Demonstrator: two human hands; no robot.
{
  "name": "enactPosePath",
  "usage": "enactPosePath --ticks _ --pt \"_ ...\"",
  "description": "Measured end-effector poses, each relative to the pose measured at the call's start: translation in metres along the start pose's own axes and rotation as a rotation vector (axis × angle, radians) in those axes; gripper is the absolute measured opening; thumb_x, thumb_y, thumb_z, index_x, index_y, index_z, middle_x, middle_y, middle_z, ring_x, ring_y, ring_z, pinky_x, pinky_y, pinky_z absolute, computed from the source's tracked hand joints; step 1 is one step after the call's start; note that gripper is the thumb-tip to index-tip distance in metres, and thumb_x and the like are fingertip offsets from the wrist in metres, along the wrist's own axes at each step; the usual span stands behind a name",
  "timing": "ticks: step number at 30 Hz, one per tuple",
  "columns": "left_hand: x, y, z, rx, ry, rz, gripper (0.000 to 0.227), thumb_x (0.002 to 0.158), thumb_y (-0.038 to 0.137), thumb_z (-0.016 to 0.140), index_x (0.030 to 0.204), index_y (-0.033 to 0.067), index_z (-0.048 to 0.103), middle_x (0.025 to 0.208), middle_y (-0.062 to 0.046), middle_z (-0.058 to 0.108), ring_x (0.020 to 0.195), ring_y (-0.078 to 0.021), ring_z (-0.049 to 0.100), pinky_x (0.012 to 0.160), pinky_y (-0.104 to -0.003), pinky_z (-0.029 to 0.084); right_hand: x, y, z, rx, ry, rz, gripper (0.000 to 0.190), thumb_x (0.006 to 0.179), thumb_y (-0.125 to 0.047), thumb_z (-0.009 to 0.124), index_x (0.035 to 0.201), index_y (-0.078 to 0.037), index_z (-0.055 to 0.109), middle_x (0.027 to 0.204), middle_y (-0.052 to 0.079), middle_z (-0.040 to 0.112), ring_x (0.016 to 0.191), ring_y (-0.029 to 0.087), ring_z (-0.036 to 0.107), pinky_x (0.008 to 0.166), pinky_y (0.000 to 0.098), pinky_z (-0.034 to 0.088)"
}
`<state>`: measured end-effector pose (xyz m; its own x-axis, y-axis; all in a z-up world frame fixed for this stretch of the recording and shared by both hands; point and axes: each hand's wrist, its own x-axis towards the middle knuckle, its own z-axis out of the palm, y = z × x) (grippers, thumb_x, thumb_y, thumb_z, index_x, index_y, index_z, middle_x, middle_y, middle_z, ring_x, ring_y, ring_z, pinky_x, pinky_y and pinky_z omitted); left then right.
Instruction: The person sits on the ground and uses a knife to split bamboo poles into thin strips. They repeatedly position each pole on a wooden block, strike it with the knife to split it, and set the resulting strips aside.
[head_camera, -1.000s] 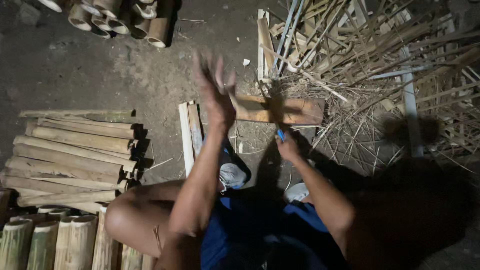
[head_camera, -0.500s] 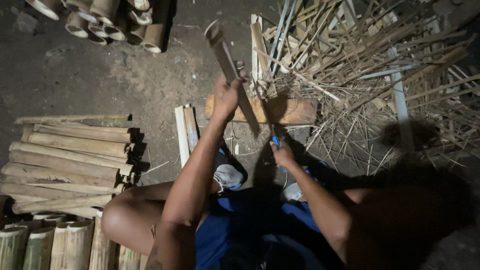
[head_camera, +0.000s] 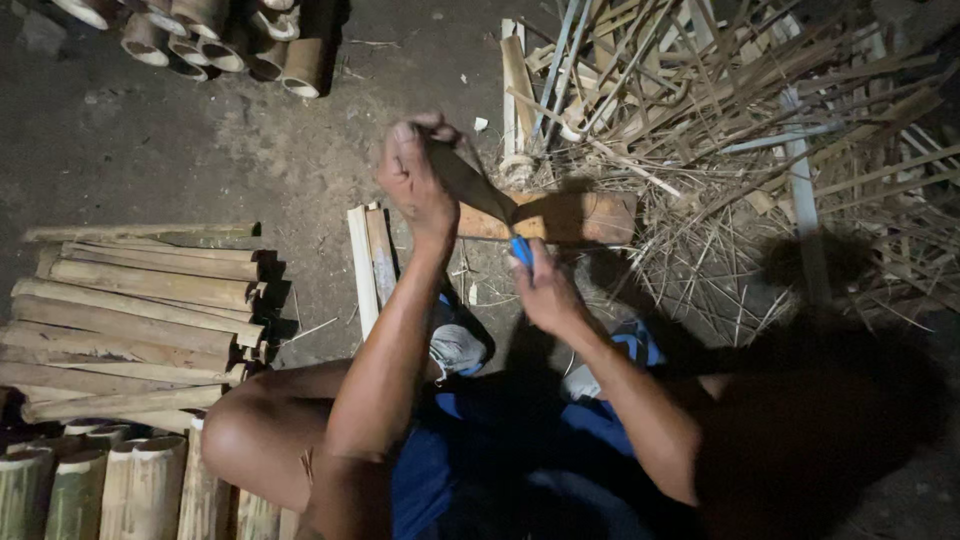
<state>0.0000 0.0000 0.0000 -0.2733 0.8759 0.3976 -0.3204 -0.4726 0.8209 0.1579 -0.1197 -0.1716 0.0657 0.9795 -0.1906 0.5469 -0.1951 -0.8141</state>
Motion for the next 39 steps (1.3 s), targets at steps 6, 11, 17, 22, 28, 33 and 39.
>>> enactPosePath --ticks 6,11,17,22,28,33,39 --pt "-0.004 -0.008 -0.012 0.051 0.116 -0.051 0.047 0.111 0.041 0.048 0.096 -0.0013 0.062 0.081 -0.013 0.068 0.071 -0.0212 0.069 0.067 -0.036 0.058 0.014 0.004 0.012 -0.09 0.119 0.117 0.04 0.099 -0.035 0.057 0.129 -0.01 0.056 0.098 0.026 0.071 0.088 0.048 0.07 0.074 0.0561 0.055" --pt "0.013 -0.011 -0.026 -0.14 0.056 -0.171 0.042 0.108 0.035 0.05 0.093 -0.0028 0.06 0.082 -0.015 0.066 0.073 -0.0262 0.069 0.07 -0.041 0.06 0.022 0.025 0.01 -0.277 0.143 0.098 0.051 0.099 -0.04 0.063 0.13 -0.001 0.053 0.1 0.03 0.069 0.092 0.052 0.066 0.077 0.0585 0.054" --pt "0.026 -0.009 -0.04 0.026 -0.233 -0.248 0.051 0.105 0.041 0.047 0.078 -0.0008 0.061 0.072 -0.017 0.067 0.066 -0.0295 0.07 0.063 -0.039 0.057 0.01 0.044 0.006 -0.131 0.099 -0.092 0.048 0.099 -0.036 0.061 0.13 0.0 0.053 0.1 0.03 0.069 0.092 0.051 0.066 0.077 0.0569 0.054" --pt "0.029 -0.029 -0.052 -0.159 -0.321 -0.344 0.049 0.103 0.042 0.052 0.08 -0.001 0.059 0.071 -0.017 0.063 0.063 -0.0292 0.065 0.062 -0.04 0.055 0.008 0.041 0.018 -0.054 0.192 -0.252 0.046 0.099 -0.032 0.06 0.132 -0.001 0.051 0.098 0.031 0.068 0.089 0.051 0.066 0.074 0.0564 0.054" --pt "0.038 -0.056 -0.078 0.595 -0.043 0.179 0.049 0.116 0.041 0.05 0.09 0.0015 0.063 0.086 -0.015 0.06 0.078 -0.0283 0.061 0.072 -0.043 0.052 -0.004 0.028 0.027 -0.1 0.158 -0.062 0.042 0.098 -0.029 0.059 0.132 -0.005 0.052 0.09 0.029 0.068 0.082 0.051 0.066 0.068 0.0569 0.053" --pt "0.042 -0.043 -0.074 -0.271 -0.128 -0.322 0.036 0.103 0.034 0.05 0.085 0.0039 0.054 0.073 -0.014 0.057 0.065 -0.0279 0.06 0.063 -0.045 0.054 0.017 0.018 0.019 -0.125 0.1 -0.103 0.035 0.098 -0.031 0.062 0.123 -0.009 0.053 0.086 0.029 0.069 0.082 0.049 0.068 0.067 0.058 0.052" --pt "0.033 -0.028 -0.049 -0.231 -0.251 -0.311 0.042 0.105 0.038 0.048 0.084 0.0018 0.055 0.071 -0.014 0.059 0.065 -0.0269 0.061 0.064 -0.042 0.054 0.007 0.036 0.014 -0.159 0.15 0.0 0.035 0.098 -0.034 0.062 0.121 -0.008 0.055 0.096 0.028 0.07 0.09 0.048 0.068 0.072 0.0559 0.054"
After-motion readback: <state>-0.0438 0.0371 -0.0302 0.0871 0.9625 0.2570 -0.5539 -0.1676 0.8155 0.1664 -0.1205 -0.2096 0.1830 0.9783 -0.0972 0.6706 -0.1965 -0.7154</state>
